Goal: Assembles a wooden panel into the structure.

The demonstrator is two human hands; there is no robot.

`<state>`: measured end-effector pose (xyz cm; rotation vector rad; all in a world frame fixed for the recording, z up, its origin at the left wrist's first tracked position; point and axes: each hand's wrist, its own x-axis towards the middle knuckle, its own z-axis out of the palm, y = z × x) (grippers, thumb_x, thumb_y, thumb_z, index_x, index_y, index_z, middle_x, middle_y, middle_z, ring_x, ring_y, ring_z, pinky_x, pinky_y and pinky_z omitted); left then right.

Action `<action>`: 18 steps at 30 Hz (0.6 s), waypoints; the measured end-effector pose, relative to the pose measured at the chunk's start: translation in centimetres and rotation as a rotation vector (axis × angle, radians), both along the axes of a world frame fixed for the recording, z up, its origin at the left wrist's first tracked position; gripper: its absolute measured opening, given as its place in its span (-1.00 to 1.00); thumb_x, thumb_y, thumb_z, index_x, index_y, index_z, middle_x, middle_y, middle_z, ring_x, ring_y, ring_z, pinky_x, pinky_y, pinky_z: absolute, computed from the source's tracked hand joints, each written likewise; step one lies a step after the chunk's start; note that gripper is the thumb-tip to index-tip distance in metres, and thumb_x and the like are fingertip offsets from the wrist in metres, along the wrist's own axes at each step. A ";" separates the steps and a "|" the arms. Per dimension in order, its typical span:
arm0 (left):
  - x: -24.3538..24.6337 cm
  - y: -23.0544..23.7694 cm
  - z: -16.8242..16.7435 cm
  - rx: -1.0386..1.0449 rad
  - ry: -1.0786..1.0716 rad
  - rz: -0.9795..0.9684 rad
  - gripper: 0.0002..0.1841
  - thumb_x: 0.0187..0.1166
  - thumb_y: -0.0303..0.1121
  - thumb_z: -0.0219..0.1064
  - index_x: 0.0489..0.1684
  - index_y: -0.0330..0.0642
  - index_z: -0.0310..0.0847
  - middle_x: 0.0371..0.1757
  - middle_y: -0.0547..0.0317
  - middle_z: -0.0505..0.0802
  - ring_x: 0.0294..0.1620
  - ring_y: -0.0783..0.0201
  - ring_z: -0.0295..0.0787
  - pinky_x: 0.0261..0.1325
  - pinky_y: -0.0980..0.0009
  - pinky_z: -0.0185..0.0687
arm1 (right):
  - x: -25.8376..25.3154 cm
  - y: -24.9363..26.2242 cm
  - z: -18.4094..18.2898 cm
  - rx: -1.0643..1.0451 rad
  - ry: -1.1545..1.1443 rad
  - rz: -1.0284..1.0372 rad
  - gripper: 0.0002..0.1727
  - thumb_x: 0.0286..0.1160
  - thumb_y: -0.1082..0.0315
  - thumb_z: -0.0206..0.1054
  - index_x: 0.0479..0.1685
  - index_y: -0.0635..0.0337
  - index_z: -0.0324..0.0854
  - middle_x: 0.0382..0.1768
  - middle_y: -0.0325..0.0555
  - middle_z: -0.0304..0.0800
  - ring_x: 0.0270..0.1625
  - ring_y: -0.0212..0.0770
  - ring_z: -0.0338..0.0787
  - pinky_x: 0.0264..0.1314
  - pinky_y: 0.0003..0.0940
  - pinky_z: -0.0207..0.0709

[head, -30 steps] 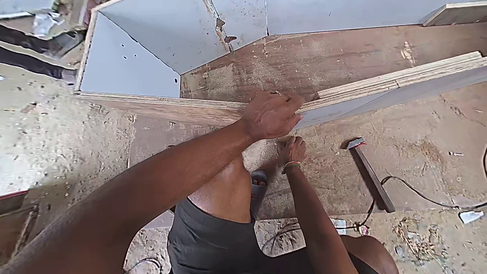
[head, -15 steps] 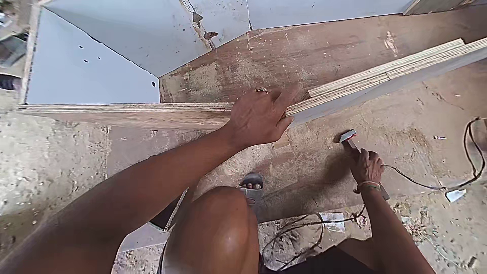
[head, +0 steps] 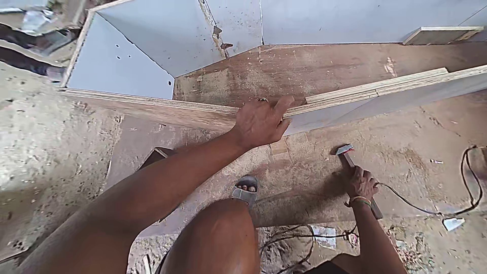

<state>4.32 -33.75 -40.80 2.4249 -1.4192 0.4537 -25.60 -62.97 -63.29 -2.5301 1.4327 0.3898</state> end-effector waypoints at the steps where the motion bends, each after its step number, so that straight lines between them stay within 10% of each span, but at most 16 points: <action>1: -0.2 -0.1 -0.1 -0.007 -0.006 0.027 -0.50 0.51 -0.06 0.29 0.31 -0.18 0.62 -0.68 0.14 0.64 -0.69 0.07 0.60 -0.60 0.14 0.43 | 0.0 -0.1 -0.1 -0.006 -0.010 0.002 0.06 0.01 -0.36 0.64 0.55 0.12 0.52 0.52 0.40 0.48 0.55 0.49 0.46 0.41 0.60 0.27; 18: -3.3 -1.3 -0.8 -0.153 -0.108 0.331 -0.43 0.35 -0.01 0.42 0.26 -0.22 0.70 -0.76 0.15 0.66 -0.74 0.08 0.63 -0.61 0.16 0.43 | 1.2 1.0 0.7 0.017 0.025 -0.085 0.05 0.09 -0.23 0.66 0.63 0.15 0.43 0.57 0.46 0.40 0.58 0.52 0.42 0.44 0.60 0.25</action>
